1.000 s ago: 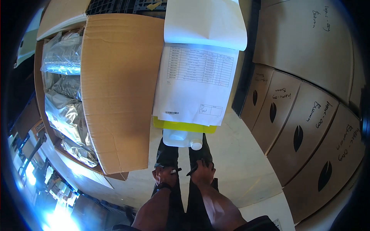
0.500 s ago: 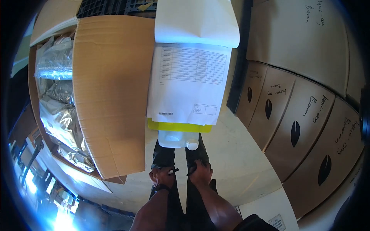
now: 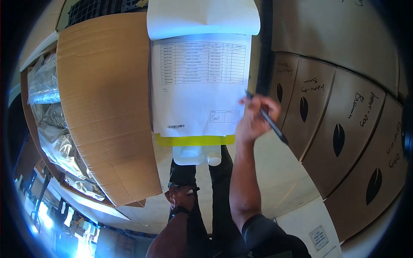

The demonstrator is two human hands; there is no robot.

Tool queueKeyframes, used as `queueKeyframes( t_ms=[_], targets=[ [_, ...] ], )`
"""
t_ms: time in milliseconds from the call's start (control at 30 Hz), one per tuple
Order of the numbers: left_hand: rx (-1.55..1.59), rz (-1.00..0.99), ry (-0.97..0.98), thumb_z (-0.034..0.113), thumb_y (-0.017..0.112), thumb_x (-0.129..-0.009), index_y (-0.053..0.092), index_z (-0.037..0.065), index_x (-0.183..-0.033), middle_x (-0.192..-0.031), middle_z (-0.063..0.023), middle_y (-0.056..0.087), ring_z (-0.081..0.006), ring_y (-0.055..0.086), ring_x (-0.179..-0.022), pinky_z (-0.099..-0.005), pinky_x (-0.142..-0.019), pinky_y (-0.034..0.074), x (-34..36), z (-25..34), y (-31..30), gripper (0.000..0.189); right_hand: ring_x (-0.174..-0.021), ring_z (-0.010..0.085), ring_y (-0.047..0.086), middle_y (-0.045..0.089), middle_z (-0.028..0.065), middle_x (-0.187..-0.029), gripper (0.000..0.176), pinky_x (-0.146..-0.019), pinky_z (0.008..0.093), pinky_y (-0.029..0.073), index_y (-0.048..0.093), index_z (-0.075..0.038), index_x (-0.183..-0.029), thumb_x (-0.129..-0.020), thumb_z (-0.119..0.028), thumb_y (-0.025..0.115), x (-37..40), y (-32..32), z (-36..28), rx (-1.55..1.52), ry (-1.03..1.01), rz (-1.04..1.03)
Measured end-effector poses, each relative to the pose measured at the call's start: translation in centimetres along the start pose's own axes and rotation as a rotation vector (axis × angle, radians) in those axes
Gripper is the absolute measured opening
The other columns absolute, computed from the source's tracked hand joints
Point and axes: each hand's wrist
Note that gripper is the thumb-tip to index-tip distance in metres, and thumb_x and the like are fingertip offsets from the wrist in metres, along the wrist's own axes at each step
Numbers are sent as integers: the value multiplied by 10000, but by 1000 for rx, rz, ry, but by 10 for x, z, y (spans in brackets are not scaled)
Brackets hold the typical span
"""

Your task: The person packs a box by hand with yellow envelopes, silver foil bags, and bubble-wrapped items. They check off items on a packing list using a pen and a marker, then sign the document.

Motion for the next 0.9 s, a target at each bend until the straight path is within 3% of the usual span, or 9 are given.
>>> queueKeyframes(
  t_ms=[67, 133, 233, 467, 533, 667, 733, 800, 900],
  targets=[
    [-38, -21, -6, 228, 707, -713, 760, 340, -816, -918, 70, 732, -209, 550, -1009, -397, -970, 324, -1, 9, -12, 161, -686, 135, 615, 615, 103, -786, 210, -656, 256, 535, 493, -3, -904, -852, -1, 696, -18, 13, 13, 15, -28, -19],
    [-73, -43, -13, 233, 717, -712, 761, 338, -818, -918, 69, 732, -211, 550, -1018, -396, -970, 326, -4, 16, -19, 156, -571, 141, 602, 603, 121, -731, 213, -476, 247, 477, 441, -30, -849, -872, 40, 640, -29, 17, 23, 211, -156, -154],
    [-109, -36, 4, 253, 737, -709, 762, 338, -815, -920, 64, 733, -214, 551, -1031, -399, -973, 327, -4, 16, -18, 139, -519, 106, 566, 595, 107, -679, 229, -456, 217, 443, 428, -33, -812, -875, 43, 636, -30, 16, 29, 234, -164, -208],
    [-80, -19, -23, 279, 743, -708, 761, 327, -893, -957, 49, 731, -243, 537, -1072, -422, -991, 334, -5, 16, -19, 192, -570, 73, 532, 588, 98, -676, 249, -529, 213, 434, 424, -31, -756, -864, 76, 622, -31, 16, 38, 239, -209, -223],
    [-88, -28, -31, 287, 744, -706, 758, 326, -923, -972, 39, 730, -251, 533, -1086, -425, -1000, 334, -6, 19, -24, 221, -617, 74, 519, 589, 66, -659, 241, -577, 238, 434, 458, -17, -739, -809, 71, 670, -30, 17, 36, 304, -189, -226],
    [-98, -107, -64, 301, 741, -705, 753, 331, -965, -999, 9, 727, -259, 528, -1108, -432, -1025, 323, -9, 17, -27, 262, -588, 87, 539, 591, 101, -718, 216, -521, 233, 442, 434, -28, -770, -854, 82, 599, -34, 11, 33, 434, -274, -320],
    [-87, -111, -60, 303, 740, -704, 754, 331, -965, -1006, 1, 726, -260, 528, -1110, -434, -1029, 322, -10, 15, -25, 263, -571, 100, 536, 591, 104, -746, 189, -472, 243, 426, 440, -42, -823, -877, 27, 607, -34, 5, 45, 265, -223, 61],
    [22, -169, -95, 325, 723, -718, 745, 351, -993, -1014, 5, 724, -265, 522, -1141, -453, -1043, 306, -12, 8, -20, 276, -547, 110, 532, 598, 104, -763, 171, -432, 248, 400, 440, -64, -876, -904, -49, 608, -31, 10, 21, 126, -106, 205],
    [40, -151, -60, 350, 696, -742, 725, 380, -1039, -1067, 17, 712, -263, 506, -1184, -478, -1066, 278, -3, -24, 21, 300, -557, 119, 526, 586, 90, -750, 180, -436, 234, 372, 442, -88, -893, -938, -164, 599, -16, -1, 6, 269, 95, 162]
  ],
)
Point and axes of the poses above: each hand's wrist, its own x-axis away from the middle knuckle, its own y-axis out of the palm, z = x × y
